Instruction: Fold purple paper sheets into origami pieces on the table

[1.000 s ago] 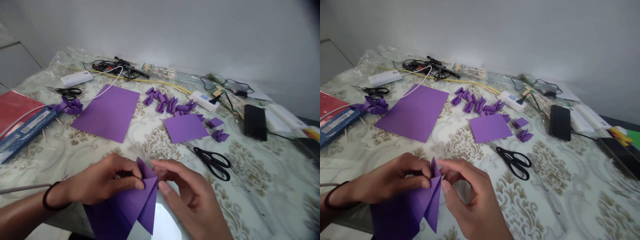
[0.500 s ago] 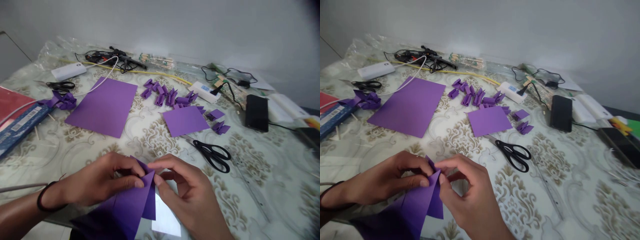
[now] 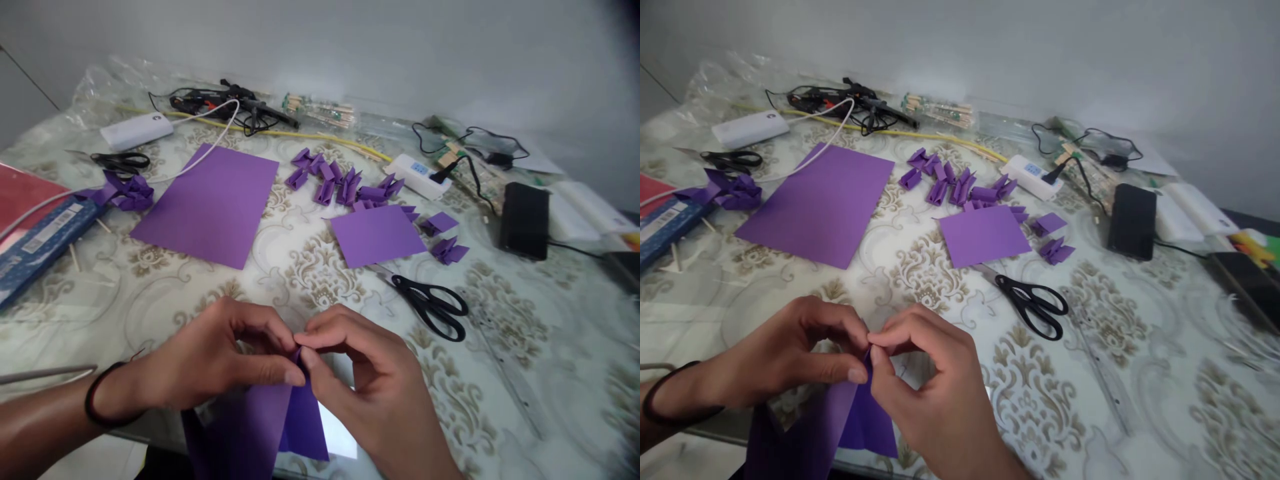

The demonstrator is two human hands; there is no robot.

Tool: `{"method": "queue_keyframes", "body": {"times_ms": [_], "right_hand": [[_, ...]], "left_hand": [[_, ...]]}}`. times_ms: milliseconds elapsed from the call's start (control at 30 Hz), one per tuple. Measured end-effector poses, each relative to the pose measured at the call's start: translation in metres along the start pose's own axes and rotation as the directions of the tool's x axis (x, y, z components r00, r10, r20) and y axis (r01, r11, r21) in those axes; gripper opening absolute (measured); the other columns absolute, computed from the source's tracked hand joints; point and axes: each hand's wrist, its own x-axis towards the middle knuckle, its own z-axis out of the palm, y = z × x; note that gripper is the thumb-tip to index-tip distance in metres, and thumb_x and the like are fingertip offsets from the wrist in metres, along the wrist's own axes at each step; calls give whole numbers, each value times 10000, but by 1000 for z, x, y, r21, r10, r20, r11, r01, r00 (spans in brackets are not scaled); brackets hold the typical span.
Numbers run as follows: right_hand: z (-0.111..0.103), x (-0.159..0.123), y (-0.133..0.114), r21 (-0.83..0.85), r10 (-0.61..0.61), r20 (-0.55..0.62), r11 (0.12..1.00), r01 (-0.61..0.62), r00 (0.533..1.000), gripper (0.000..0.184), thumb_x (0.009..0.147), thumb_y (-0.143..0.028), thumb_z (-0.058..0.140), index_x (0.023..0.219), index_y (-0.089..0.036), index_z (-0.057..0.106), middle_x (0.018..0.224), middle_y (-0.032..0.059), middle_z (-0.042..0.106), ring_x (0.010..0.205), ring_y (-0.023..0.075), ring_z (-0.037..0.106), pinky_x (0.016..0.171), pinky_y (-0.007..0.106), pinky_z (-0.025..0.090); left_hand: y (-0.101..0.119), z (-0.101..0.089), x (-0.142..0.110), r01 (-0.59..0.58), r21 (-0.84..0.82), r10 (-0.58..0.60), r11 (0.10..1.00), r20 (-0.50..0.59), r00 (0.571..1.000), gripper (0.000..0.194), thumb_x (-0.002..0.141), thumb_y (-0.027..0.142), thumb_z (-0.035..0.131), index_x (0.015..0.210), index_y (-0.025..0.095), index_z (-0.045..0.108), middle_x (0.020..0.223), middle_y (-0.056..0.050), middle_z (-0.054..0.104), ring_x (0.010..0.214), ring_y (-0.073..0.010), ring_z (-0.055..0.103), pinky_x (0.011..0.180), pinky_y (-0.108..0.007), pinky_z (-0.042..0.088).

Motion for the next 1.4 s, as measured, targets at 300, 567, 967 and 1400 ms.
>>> {"method": "queue_keyframes", "body": {"times_ms": [300, 567, 967, 1400], "right_hand": [[3, -2, 1, 50, 89, -2, 995, -89, 996, 106, 919, -168, 751, 909, -262, 799, 830, -30, 767, 772, 132, 731, 694, 237, 615], [3, -4, 0, 83, 164, 2, 983, -164, 986, 83, 926, -210, 771, 857, -248, 797, 787, -5, 746, 723, 150, 696, 647, 264, 576], [3, -4, -1, 126, 168, -16, 978, -165, 986, 168, 926, -226, 755, 761, -239, 728, 705, -28, 674, 650, 126, 624, 593, 238, 513], [4, -3, 1, 216, 207, 47, 953, -213, 977, 135, 946, -238, 718, 817, -243, 754, 724, -12, 675, 666, 142, 619, 590, 256, 512]], "left_hand": [[-3, 2, -1, -24, -8, 23, 1000, -98, 995, 119, 817, 275, 953, 851, 209, 859, 823, 2, 845, 786, -145, 748, 745, -200, 566], [-1, 4, -2, -77, 121, 97, 990, -168, 981, 122, 836, 311, 947, 854, 219, 869, 803, 0, 852, 761, -162, 774, 722, -218, 579], [-2, 3, -2, -19, -23, 16, 1000, -117, 993, 25, 868, 269, 907, 870, 252, 890, 827, 31, 856, 741, -124, 729, 693, -184, 534], [3, 4, -3, -1, 32, 6, 999, -162, 987, 43, 831, 267, 934, 824, 263, 892, 782, 32, 840, 730, -134, 722, 683, -197, 525]]}}
